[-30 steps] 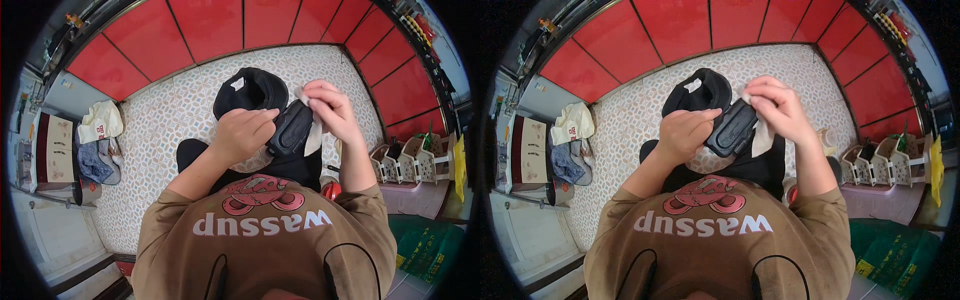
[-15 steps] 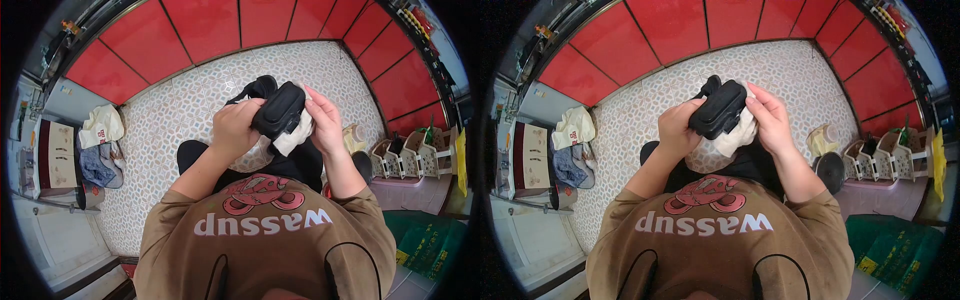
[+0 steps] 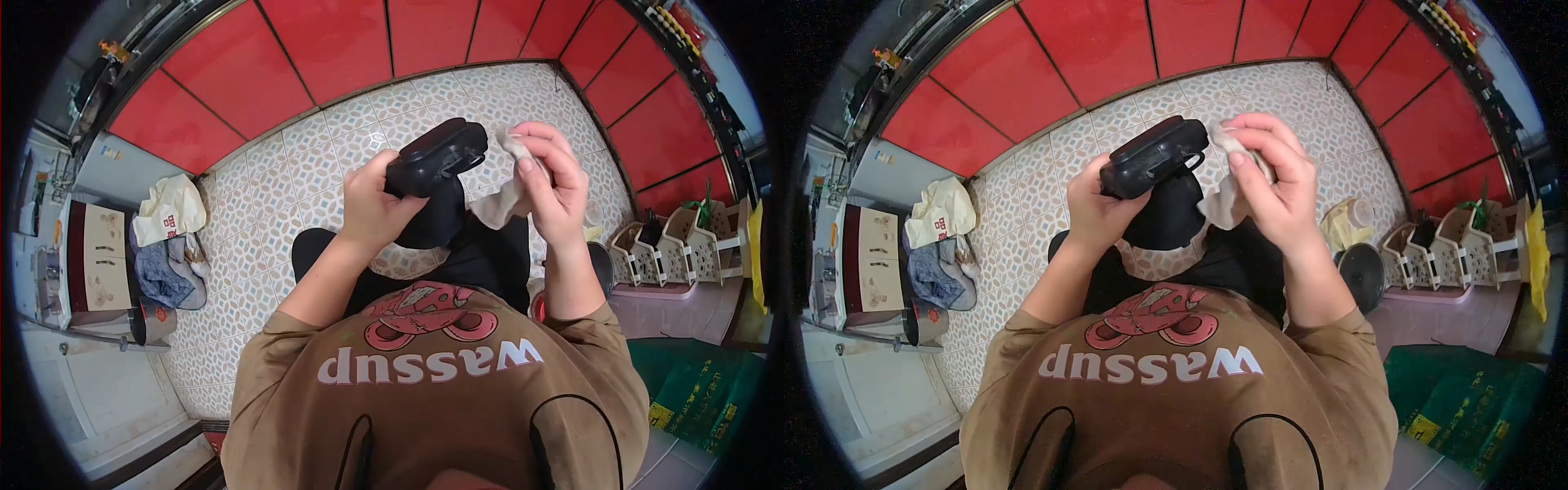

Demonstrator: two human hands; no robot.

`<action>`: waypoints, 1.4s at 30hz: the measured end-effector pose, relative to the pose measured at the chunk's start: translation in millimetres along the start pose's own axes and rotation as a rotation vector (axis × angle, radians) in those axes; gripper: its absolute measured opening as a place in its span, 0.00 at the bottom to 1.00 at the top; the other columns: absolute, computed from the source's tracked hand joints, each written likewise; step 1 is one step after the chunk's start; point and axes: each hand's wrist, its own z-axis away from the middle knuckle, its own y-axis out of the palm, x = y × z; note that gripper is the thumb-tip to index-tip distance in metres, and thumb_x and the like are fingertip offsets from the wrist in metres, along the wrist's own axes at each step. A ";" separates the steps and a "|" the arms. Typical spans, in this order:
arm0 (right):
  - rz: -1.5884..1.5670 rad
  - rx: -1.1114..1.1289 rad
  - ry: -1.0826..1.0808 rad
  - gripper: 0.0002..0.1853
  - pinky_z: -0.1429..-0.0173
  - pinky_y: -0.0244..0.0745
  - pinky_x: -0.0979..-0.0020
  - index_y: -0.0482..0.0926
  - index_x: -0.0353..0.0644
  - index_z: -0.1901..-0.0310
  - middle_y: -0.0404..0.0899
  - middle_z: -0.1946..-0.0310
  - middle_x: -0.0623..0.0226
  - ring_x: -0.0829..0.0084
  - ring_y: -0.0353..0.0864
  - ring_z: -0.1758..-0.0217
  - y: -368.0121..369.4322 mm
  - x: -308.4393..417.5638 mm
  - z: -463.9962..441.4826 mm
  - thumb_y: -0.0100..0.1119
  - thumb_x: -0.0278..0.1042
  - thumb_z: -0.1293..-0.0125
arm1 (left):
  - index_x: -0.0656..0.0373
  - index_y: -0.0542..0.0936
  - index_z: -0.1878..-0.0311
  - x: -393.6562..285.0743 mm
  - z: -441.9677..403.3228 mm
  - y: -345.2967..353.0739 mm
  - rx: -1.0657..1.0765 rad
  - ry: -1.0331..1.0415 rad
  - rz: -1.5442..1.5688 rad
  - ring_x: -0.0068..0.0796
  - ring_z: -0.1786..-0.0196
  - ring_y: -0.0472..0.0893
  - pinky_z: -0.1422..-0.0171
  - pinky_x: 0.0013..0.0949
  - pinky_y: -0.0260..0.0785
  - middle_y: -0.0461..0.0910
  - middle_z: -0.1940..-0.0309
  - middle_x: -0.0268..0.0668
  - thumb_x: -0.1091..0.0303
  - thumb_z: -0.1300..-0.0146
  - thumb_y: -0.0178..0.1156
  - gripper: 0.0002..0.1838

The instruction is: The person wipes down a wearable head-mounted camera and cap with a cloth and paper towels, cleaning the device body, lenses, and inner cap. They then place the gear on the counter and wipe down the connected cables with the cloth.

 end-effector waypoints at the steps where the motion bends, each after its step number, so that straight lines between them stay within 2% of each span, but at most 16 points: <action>1: 0.007 0.017 -0.037 0.10 0.47 0.71 0.69 0.81 0.34 0.57 0.77 0.54 0.57 0.65 0.77 0.52 0.5 3.2 -5.2 0.57 0.21 0.41 | 0.58 0.79 0.54 -3.0 0.2 0.2 -0.019 0.042 -0.009 0.38 0.66 0.85 0.63 0.34 0.76 0.83 0.67 0.41 0.72 0.59 0.71 0.24; 3: 0.012 0.034 -0.074 0.10 0.49 0.71 0.69 0.81 0.35 0.58 0.77 0.56 0.58 0.64 0.77 0.53 3.3 7.4 -12.7 0.57 0.21 0.42 | 0.58 0.79 0.52 -9.6 -0.4 0.5 -0.038 0.083 -0.020 0.38 0.66 0.85 0.63 0.34 0.76 0.83 0.66 0.41 0.72 0.59 0.71 0.25; 6: 0.241 0.182 -0.180 0.08 0.54 0.72 0.66 0.79 0.37 0.63 0.76 0.61 0.60 0.60 0.76 0.58 8.9 12.8 -19.0 0.58 0.21 0.46 | 0.61 0.80 0.50 -21.5 -1.9 3.1 -0.122 0.161 -0.034 0.26 0.60 0.84 0.55 0.28 0.75 0.85 0.61 0.41 0.77 0.52 0.70 0.22; 7: 0.241 0.182 -0.180 0.08 0.54 0.72 0.66 0.79 0.37 0.63 0.76 0.61 0.60 0.60 0.76 0.58 11.1 17.4 -20.7 0.58 0.21 0.46 | 0.61 0.80 0.50 -19.1 -0.9 3.7 -0.123 0.161 -0.034 0.26 0.60 0.84 0.55 0.28 0.75 0.85 0.61 0.41 0.77 0.52 0.70 0.22; 10: 0.218 0.288 -0.296 0.08 0.56 0.71 0.63 0.79 0.39 0.66 0.75 0.63 0.62 0.58 0.75 0.60 17.2 30.9 -23.9 0.59 0.21 0.50 | 0.52 0.77 0.45 -8.5 0.1 5.6 -0.086 0.218 -0.074 0.39 0.63 0.85 0.61 0.33 0.77 0.84 0.61 0.41 0.72 0.55 0.71 0.29; 15: 0.199 0.327 -0.325 0.07 0.57 0.71 0.64 0.80 0.40 0.67 0.75 0.63 0.63 0.60 0.75 0.60 12.4 20.7 -28.2 0.59 0.22 0.50 | 0.51 0.77 0.45 -7.4 4.8 4.2 -0.069 0.202 -0.080 0.39 0.62 0.85 0.61 0.33 0.77 0.84 0.60 0.41 0.73 0.55 0.70 0.29; 31: 0.113 0.281 -0.239 0.07 0.55 0.70 0.67 0.81 0.37 0.68 0.76 0.65 0.61 0.61 0.75 0.61 13.8 17.0 -21.7 0.57 0.22 0.49 | 0.53 0.77 0.46 -8.1 3.9 3.7 -0.044 0.179 -0.020 0.38 0.60 0.86 0.58 0.31 0.78 0.85 0.60 0.41 0.74 0.54 0.69 0.28; 35: 0.299 0.184 -0.152 0.07 0.55 0.70 0.67 0.81 0.36 0.66 0.76 0.64 0.60 0.61 0.76 0.62 -5.2 -12.4 -24.5 0.58 0.22 0.49 | 0.55 0.78 0.46 -1.5 1.9 -0.9 -0.062 0.192 0.039 0.36 0.59 0.86 0.56 0.30 0.78 0.85 0.59 0.41 0.76 0.55 0.68 0.27; 38: 0.152 0.000 -0.015 0.07 0.57 0.72 0.68 0.81 0.37 0.66 0.77 0.64 0.60 0.61 0.77 0.63 -12.5 -13.2 -24.7 0.61 0.22 0.49 | 0.58 0.78 0.47 -5.0 0.3 -5.4 -0.065 0.207 0.105 0.35 0.56 0.86 0.53 0.31 0.78 0.85 0.57 0.41 0.78 0.55 0.67 0.27; 39: 0.152 -0.001 -0.012 0.07 0.57 0.72 0.68 0.81 0.37 0.66 0.77 0.64 0.60 0.61 0.77 0.63 -10.6 -6.8 -25.5 0.61 0.22 0.49 | 0.58 0.78 0.47 -5.4 0.5 -5.2 -0.063 0.206 0.105 0.35 0.56 0.86 0.53 0.31 0.78 0.85 0.57 0.41 0.78 0.55 0.67 0.27; 42: -0.108 0.081 -0.038 0.06 0.59 0.73 0.70 0.81 0.37 0.67 0.77 0.64 0.61 0.66 0.78 0.63 2.1 23.7 -28.3 0.61 0.20 0.48 | 0.59 0.78 0.47 -6.3 0.2 -4.0 -0.029 0.218 0.110 0.32 0.55 0.86 0.52 0.30 0.77 0.85 0.56 0.42 0.80 0.55 0.66 0.27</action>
